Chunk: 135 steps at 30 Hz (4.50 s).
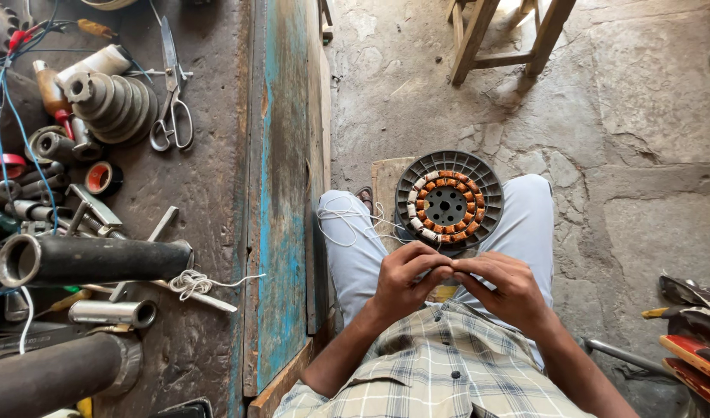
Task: The person sits on the ground with a motor stator on their lap and ties white string around the copper coil bundles, looping and knotting the cord by hand to secure the windings, working around the stator ring.
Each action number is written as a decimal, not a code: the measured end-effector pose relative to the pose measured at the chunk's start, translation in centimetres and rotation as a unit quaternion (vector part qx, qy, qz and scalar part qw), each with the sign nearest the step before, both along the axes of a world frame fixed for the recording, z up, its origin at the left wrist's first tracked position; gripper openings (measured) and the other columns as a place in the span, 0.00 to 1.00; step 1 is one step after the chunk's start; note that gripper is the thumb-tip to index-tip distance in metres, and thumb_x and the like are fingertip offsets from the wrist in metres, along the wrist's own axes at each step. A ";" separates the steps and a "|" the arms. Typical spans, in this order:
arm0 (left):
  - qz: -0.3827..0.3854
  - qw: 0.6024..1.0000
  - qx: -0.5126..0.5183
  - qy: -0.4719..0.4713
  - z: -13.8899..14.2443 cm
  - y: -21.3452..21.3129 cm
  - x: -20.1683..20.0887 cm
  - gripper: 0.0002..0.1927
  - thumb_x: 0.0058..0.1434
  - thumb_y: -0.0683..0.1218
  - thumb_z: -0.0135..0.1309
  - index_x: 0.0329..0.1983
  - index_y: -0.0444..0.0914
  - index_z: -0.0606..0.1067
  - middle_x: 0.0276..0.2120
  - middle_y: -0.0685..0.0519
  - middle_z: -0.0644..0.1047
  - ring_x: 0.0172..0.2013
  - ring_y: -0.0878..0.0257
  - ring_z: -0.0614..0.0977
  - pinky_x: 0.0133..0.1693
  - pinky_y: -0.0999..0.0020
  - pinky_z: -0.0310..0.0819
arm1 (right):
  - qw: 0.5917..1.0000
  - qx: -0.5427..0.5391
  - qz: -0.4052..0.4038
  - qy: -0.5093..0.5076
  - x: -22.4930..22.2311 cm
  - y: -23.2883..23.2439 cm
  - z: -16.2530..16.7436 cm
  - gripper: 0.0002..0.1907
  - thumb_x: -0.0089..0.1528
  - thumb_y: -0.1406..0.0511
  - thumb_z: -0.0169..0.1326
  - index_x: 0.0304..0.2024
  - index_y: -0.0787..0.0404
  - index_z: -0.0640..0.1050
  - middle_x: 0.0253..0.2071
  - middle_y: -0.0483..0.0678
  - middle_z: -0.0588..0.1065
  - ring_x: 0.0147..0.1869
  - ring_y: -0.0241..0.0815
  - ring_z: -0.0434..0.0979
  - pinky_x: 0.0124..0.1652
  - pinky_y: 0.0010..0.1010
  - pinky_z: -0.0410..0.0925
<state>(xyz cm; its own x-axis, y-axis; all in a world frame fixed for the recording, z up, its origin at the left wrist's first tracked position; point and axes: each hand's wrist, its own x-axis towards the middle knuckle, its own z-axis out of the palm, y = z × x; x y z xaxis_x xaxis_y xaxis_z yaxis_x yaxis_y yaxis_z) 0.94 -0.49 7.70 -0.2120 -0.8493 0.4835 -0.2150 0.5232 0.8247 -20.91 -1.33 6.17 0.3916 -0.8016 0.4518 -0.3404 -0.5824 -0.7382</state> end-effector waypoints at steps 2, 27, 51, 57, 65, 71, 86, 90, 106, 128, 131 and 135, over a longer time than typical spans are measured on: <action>-0.006 1.000 -0.013 -0.004 0.0 -0.1 0.1 0.09 0.63 0.43 0.65 0.44 0.37 0.81 0.36 0.50 0.80 0.34 0.60 0.83 0.35 0.67 0.79 | 0.999 0.034 -0.007 -0.027 -0.2 0.1 -0.3 0.12 0.57 0.71 0.65 0.44 0.62 0.82 0.38 0.48 0.84 0.40 0.40 0.87 0.39 0.29 0.79; -0.032 0.993 0.102 0.041 -1.4 0.1 0.1 0.06 0.62 0.40 0.65 0.41 0.35 0.82 0.31 0.50 0.78 0.31 0.63 0.80 0.32 0.69 0.74 | 0.995 0.010 -0.104 0.001 -0.2 0.6 1.4 0.09 0.57 0.70 0.65 0.41 0.64 0.83 0.30 0.49 0.81 0.30 0.37 0.81 0.29 0.27 0.72; -0.147 0.858 0.328 0.367 -7.5 1.1 0.4 0.05 0.68 0.41 0.61 0.44 0.34 0.80 0.40 0.53 0.77 0.40 0.68 0.78 0.44 0.73 0.74 | 0.919 0.194 -0.002 -0.343 -0.9 0.5 -0.6 0.07 0.63 0.78 0.59 0.42 0.71 0.75 0.46 0.64 0.79 0.44 0.45 0.85 0.41 0.32 0.81; 0.028 0.964 0.202 0.168 -5.8 -0.1 0.6 0.06 0.68 0.41 0.60 0.45 0.34 0.80 0.38 0.53 0.78 0.39 0.66 0.79 0.42 0.71 0.75 | 0.948 0.118 -0.048 -0.290 -0.7 -0.4 -1.6 0.07 0.65 0.79 0.59 0.42 0.70 0.75 0.47 0.63 0.79 0.47 0.45 0.85 0.44 0.32 0.81; 0.109 0.992 0.048 -0.026 -3.7 -0.9 0.3 0.06 0.64 0.42 0.64 0.42 0.37 0.80 0.34 0.52 0.78 0.35 0.61 0.80 0.36 0.66 0.74 | 0.982 0.044 -0.115 -0.140 -0.9 -1.4 -1.8 0.09 0.64 0.80 0.63 0.40 0.68 0.75 0.45 0.61 0.81 0.47 0.43 0.84 0.41 0.26 0.78; 0.130 0.978 -0.017 -0.162 -4.3 -0.4 -0.4 0.13 0.58 0.49 0.69 0.34 0.38 0.78 0.29 0.53 0.76 0.30 0.58 0.78 0.32 0.61 0.71 | 0.987 0.024 -0.103 -0.121 -0.9 -1.5 -1.6 0.10 0.63 0.78 0.63 0.39 0.67 0.74 0.44 0.59 0.81 0.48 0.43 0.84 0.41 0.26 0.78; 0.139 0.982 0.008 -0.124 -5.4 -0.4 -0.6 0.04 0.60 0.41 0.61 0.33 0.36 0.76 0.28 0.52 0.76 0.27 0.60 0.78 0.31 0.63 0.73 | 0.991 0.050 -0.054 -0.113 -2.1 -3.0 -2.9 0.07 0.65 0.77 0.62 0.39 0.67 0.76 0.44 0.58 0.81 0.48 0.43 0.84 0.44 0.28 0.79; 0.144 0.982 0.014 -0.122 -5.7 -0.5 -0.6 0.04 0.61 0.41 0.60 0.34 0.36 0.77 0.28 0.53 0.76 0.27 0.62 0.79 0.30 0.65 0.74 | 0.990 0.080 -0.022 -0.113 -2.4 -4.2 -3.2 0.06 0.65 0.75 0.62 0.39 0.67 0.76 0.44 0.57 0.81 0.45 0.39 0.84 0.40 0.25 0.78; 0.106 0.975 -0.082 -0.177 -6.7 -0.5 -0.3 0.08 0.60 0.44 0.65 0.42 0.41 0.83 0.30 0.55 0.77 0.31 0.62 0.77 0.30 0.64 0.72 | 0.985 0.151 0.019 0.082 1.1 -7.8 0.9 0.08 0.61 0.69 0.66 0.41 0.65 0.82 0.38 0.50 0.82 0.39 0.37 0.84 0.39 0.28 0.75; -0.137 0.989 -0.016 -0.047 -4.6 1.6 -1.1 0.09 0.57 0.42 0.64 0.40 0.34 0.80 0.38 0.48 0.81 0.39 0.54 0.84 0.41 0.64 0.79 | 0.948 -0.117 0.295 0.033 4.2 0.9 5.4 0.17 0.61 0.60 0.65 0.50 0.59 0.80 0.46 0.47 0.79 0.51 0.45 0.80 0.51 0.43 0.73; -0.268 0.963 0.013 -0.001 -3.8 1.9 -0.4 0.13 0.54 0.44 0.65 0.38 0.30 0.80 0.34 0.45 0.81 0.35 0.51 0.83 0.40 0.62 0.76 | 0.970 -0.044 0.237 -0.008 2.6 0.1 4.9 0.21 0.61 0.56 0.64 0.51 0.61 0.79 0.50 0.50 0.79 0.54 0.49 0.80 0.55 0.41 0.72; -0.343 0.905 0.206 0.144 -2.9 2.3 0.9 0.07 0.68 0.45 0.61 0.44 0.36 0.81 0.34 0.50 0.83 0.36 0.61 0.84 0.45 0.66 0.77 | 0.982 0.083 0.171 -0.012 -0.4 0.6 1.8 0.38 0.57 0.47 0.61 0.58 0.68 0.74 0.53 0.52 0.79 0.56 0.50 0.81 0.60 0.46 0.69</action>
<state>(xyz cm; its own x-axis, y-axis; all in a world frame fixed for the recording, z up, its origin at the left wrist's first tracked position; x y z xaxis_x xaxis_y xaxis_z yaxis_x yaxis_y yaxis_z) 1.81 1.85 4.81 -0.6739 -0.6861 0.2741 0.2983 0.0868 0.9505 -21.27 -0.77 7.99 0.6410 -0.6891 0.3381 -0.1282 -0.5304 -0.8380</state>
